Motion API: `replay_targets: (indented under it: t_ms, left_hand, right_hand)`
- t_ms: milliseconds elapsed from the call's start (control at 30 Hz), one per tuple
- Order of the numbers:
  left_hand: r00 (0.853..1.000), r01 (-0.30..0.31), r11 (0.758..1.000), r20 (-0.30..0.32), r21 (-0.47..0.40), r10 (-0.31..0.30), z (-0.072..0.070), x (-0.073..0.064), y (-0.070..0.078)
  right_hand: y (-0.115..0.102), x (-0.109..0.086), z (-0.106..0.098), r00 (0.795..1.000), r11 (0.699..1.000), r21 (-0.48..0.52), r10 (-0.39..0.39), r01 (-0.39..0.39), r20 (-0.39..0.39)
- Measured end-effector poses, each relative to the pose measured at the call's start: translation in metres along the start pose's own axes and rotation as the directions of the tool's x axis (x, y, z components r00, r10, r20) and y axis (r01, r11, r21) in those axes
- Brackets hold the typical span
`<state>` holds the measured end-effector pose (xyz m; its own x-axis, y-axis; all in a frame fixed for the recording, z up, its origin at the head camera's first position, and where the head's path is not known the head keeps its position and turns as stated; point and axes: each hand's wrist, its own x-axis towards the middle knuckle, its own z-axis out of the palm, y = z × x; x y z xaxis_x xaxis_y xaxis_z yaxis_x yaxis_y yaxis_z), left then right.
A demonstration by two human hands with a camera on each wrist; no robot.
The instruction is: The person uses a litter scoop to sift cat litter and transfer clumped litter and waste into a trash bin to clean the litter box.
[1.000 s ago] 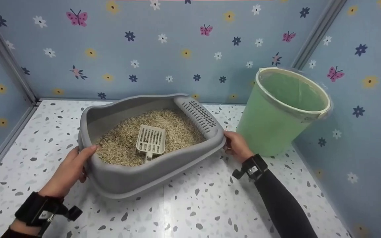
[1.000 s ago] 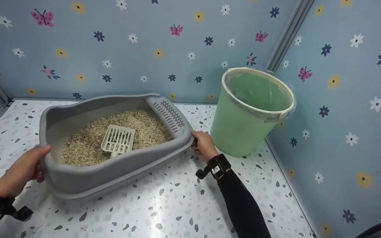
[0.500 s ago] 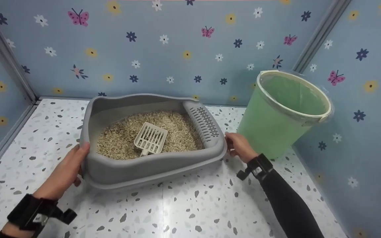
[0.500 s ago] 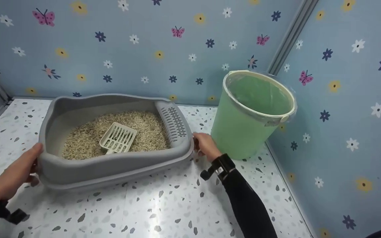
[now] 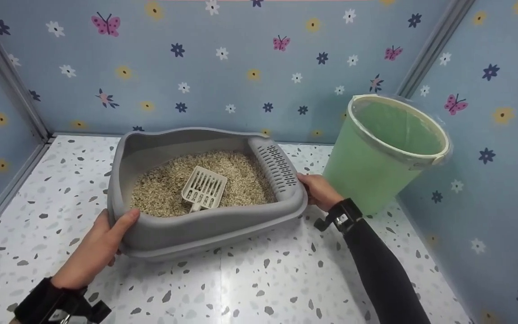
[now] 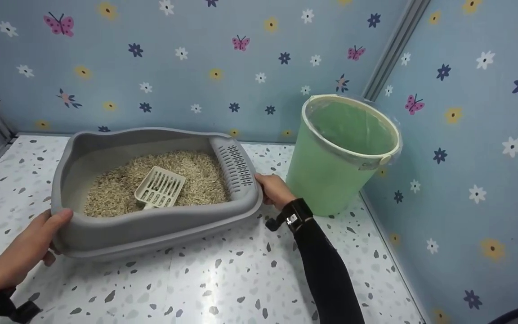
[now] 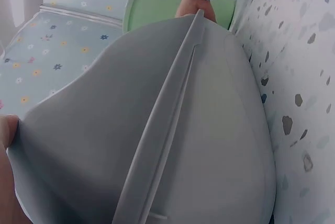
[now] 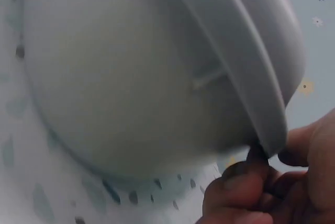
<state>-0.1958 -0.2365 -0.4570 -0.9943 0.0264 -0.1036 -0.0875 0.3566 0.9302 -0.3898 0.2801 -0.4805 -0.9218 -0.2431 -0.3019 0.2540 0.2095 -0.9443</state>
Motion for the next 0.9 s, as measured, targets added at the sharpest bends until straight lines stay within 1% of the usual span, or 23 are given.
replay_targets:
  t_ms: [67,133,233,367,433,533,567,633,667,700,800,833,900]
  left_hand:
    - [1.000,0.002,1.000,0.008,0.003,-0.002,-0.003,0.005,-0.002]
    - [1.000,0.005,1.000,0.016,0.011,-0.005,-0.008,0.012,-0.005]
    - [1.000,0.009,0.999,0.025,0.037,-0.010,-0.021,0.025,-0.012]
    - [1.000,-0.002,0.998,0.020,0.055,0.001,-0.040,0.042,-0.019]
    - [1.000,0.013,0.998,0.013,0.056,-0.014,-0.047,0.046,-0.018]
    - [0.996,0.087,0.991,0.022,0.102,-0.090,-0.050,0.039,-0.011]
    - [0.993,0.112,0.986,0.025,0.127,-0.116,-0.049,0.035,-0.008]
    - [0.988,0.139,0.976,0.041,0.167,-0.148,-0.043,0.024,-0.003]
    - [0.987,0.143,0.973,0.050,0.180,-0.154,-0.039,0.020,-0.001]
    - [0.988,0.133,0.975,0.055,0.177,-0.145,-0.034,0.016,0.001]
    - [0.992,0.110,0.982,0.043,0.152,-0.118,-0.021,0.011,0.002]
    - [0.993,0.109,0.984,0.034,0.141,-0.115,-0.018,0.010,0.001]
    - [0.993,0.115,0.986,0.007,0.125,-0.116,-0.019,0.011,-0.002]
  right_hand:
    - [0.002,-0.005,0.002,1.000,0.998,0.065,0.017,-0.017,-0.002]
    - [0.007,-0.014,0.003,1.000,0.995,0.098,0.020,-0.019,-0.013]
    - [0.018,-0.032,0.009,1.000,0.994,0.106,-0.014,0.016,-0.019]
    - [0.028,-0.056,0.020,0.998,0.994,0.094,-0.057,0.053,0.039]
    - [0.027,-0.061,0.022,0.996,0.996,0.066,-0.060,0.056,0.060]
    - [0.021,-0.052,0.022,0.997,0.998,0.013,-0.058,0.058,0.058]
    - [0.018,-0.046,0.020,0.997,0.998,-0.001,-0.058,0.058,0.046]
    - [0.012,-0.032,0.016,0.999,0.999,0.006,-0.052,0.052,0.015]
    - [0.009,-0.026,0.014,0.999,0.999,0.018,-0.048,0.048,0.001]
    - [0.007,-0.020,0.012,0.999,0.998,0.045,-0.039,0.039,-0.011]
    - [0.003,-0.011,0.009,1.000,0.993,0.115,-0.005,0.008,-0.023]
    - [0.003,-0.010,0.010,1.000,0.992,0.128,0.000,0.002,-0.017]
    - [0.005,-0.011,0.014,1.000,0.988,0.154,0.006,-0.007,0.005]
